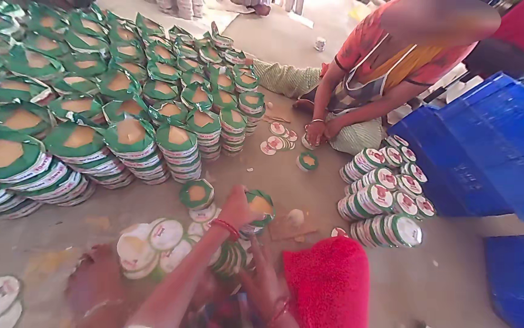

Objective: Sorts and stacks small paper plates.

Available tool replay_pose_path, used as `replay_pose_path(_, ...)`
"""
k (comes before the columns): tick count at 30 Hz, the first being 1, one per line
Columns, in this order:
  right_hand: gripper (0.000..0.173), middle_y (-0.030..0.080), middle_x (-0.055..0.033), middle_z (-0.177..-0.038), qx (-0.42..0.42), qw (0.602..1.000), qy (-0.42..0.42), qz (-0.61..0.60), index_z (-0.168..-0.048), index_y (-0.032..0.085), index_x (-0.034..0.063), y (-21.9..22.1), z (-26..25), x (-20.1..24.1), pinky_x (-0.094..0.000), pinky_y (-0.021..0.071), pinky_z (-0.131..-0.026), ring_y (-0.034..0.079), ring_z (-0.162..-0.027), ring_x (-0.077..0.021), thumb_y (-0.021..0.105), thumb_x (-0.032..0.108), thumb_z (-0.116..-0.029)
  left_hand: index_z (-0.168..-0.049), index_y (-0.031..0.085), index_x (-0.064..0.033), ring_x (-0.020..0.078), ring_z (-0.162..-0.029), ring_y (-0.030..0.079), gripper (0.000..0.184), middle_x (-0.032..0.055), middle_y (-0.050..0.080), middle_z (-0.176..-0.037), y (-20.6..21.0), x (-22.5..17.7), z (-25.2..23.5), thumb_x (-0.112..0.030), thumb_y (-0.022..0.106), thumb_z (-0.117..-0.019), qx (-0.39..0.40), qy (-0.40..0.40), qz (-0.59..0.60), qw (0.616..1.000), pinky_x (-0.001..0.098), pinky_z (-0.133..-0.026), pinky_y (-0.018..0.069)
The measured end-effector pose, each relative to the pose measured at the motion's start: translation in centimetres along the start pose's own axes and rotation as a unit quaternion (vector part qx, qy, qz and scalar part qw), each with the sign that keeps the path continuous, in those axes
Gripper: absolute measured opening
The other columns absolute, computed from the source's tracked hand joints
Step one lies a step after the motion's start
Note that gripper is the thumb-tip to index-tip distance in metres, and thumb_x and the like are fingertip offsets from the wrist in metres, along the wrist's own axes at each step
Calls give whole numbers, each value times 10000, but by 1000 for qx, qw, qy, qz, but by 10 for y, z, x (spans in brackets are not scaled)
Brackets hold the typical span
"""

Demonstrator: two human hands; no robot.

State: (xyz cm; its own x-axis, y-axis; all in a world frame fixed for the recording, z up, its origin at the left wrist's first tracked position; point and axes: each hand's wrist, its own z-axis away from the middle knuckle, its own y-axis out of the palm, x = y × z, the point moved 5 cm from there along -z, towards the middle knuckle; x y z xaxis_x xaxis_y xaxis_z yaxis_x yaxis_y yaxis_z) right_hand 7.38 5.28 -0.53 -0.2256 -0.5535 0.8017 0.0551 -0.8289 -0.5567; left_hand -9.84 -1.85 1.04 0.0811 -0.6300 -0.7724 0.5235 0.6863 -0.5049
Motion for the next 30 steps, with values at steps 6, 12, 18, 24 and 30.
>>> replay_pose_path(6, 755, 551, -210, -1432, 20, 980, 53, 188, -1563, 431, 139, -4, -10, -5, -530, 526, -985, 592, -1239, -392, 670, 490, -940, -1453, 391, 5, 398, -1302, 522, 961, 259, 461, -1462, 0, -1, 2, -338, 917, -727, 8, -2, -4, 1000, 546, -1065, 451)
replay_pose_path(12, 730, 618, -211, -1318, -45, 976, -32, 211, -1521, 489, 114, -8, -5, 8, -514, 574, -868, 650, -1121, -385, 723, 424, -904, -1469, 377, 26, 418, -1344, 479, 924, 273, 435, -1485, 0, 0, 3, -320, 885, -778, 17, 12, 3, 1000, 553, -1098, 418)
replay_pose_path(18, 540, 587, -206, -1375, 89, 985, 41, 144, -1432, 594, 123, -2, -11, -8, -522, 511, -1019, 592, -1243, -372, 684, 358, -954, -1500, 331, 35, 332, -1340, 503, 881, 263, 444, -1487, -10, 9, 4, -346, 810, -867, 103, 74, 79, 989, 479, -1109, 431)
replay_pose_path(24, 464, 568, -183, -1453, 201, 959, -59, 192, -1434, 579, 85, 36, -40, -3, -513, 440, -1122, 513, -1370, -377, 627, 88, -972, -1558, 325, -28, 289, -1351, 523, 646, 196, 438, -1549, -40, 21, 13, -320, 575, -1039, 128, 77, 149, 978, 446, -1105, 444)
replay_pose_path(30, 729, 263, -187, -1672, 196, 903, -166, 344, -1622, 299, 152, 81, -90, 4, -507, 201, -1263, 194, -1569, -355, 504, -70, -958, -1520, 411, -56, 239, -1335, 538, 549, 147, 523, -1487, -65, 51, 7, -340, 517, -1063, 14, 74, 197, 977, 431, -1101, 452)
